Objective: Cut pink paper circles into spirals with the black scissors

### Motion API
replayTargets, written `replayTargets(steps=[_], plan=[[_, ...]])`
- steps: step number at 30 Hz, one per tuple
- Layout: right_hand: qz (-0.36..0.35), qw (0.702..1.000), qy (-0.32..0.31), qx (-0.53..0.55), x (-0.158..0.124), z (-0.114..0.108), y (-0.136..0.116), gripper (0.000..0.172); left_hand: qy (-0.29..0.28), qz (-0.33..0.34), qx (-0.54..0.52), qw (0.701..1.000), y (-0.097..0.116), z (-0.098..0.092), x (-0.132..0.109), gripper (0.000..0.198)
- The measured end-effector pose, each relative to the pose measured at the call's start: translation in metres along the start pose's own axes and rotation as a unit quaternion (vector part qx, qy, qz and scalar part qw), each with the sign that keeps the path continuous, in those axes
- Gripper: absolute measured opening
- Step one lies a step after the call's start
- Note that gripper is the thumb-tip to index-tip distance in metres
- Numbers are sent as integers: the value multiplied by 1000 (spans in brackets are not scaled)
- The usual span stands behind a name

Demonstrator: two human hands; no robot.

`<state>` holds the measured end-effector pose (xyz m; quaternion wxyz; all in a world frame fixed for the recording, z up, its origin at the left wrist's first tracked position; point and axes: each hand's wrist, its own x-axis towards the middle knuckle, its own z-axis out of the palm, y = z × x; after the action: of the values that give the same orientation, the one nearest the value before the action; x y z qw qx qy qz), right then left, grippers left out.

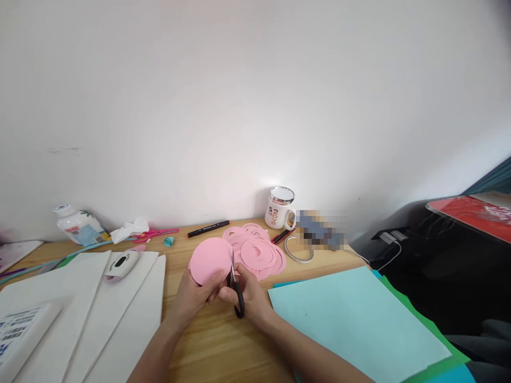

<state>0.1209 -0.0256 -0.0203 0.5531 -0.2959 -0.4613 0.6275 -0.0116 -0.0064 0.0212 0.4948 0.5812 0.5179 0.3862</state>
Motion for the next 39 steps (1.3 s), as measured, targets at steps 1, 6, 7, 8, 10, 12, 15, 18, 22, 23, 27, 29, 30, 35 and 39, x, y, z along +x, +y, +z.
replayTargets(steps=[1,6,7,8,10,12,15,18,22,23,27,29,30,35,39], plan=[[1,1000,1,0,0,-1,0,52,-1,0,-1,1000,1,0,0,35],[10,1000,8,0,0,-3,0,52,-3,4,-4,1000,1,-2,0,37],[17,1000,13,-1,0,-3,0,52,-4,7,-4,1000,1,-3,0,38],[25,1000,18,-3,0,-2,0,52,-5,10,-4,1000,1,-3,0,40],[38,999,26,-4,0,-2,0,52,-5,12,-3,1000,-1,-4,0,44],[46,999,30,-3,0,-2,0,51,-1,9,-1,1000,-4,-6,1,46],[56,998,34,-10,0,-2,1,48,2,6,-8,1000,-9,-8,3,48],[64,997,37,-18,1,-2,3,46,3,12,-25,1000,-13,-8,6,50],[60,997,35,-18,0,0,8,47,13,7,-46,999,-13,-6,6,49],[61,997,34,-19,-1,0,9,47,13,4,-43,999,-12,-6,5,49],[53,998,23,-22,-3,1,10,51,35,0,-16,999,-10,-5,4,48],[41,999,22,-17,-2,0,8,57,39,-2,-20,999,-10,-5,4,47],[38,999,22,-13,-2,0,6,60,37,-7,-26,999,-10,-5,4,47],[38,999,14,-11,-1,-1,-2,66,26,-31,-53,998,-12,-5,4,45],[41,999,22,-14,-1,-1,-2,63,20,-35,-78,996,-9,-4,4,45]])
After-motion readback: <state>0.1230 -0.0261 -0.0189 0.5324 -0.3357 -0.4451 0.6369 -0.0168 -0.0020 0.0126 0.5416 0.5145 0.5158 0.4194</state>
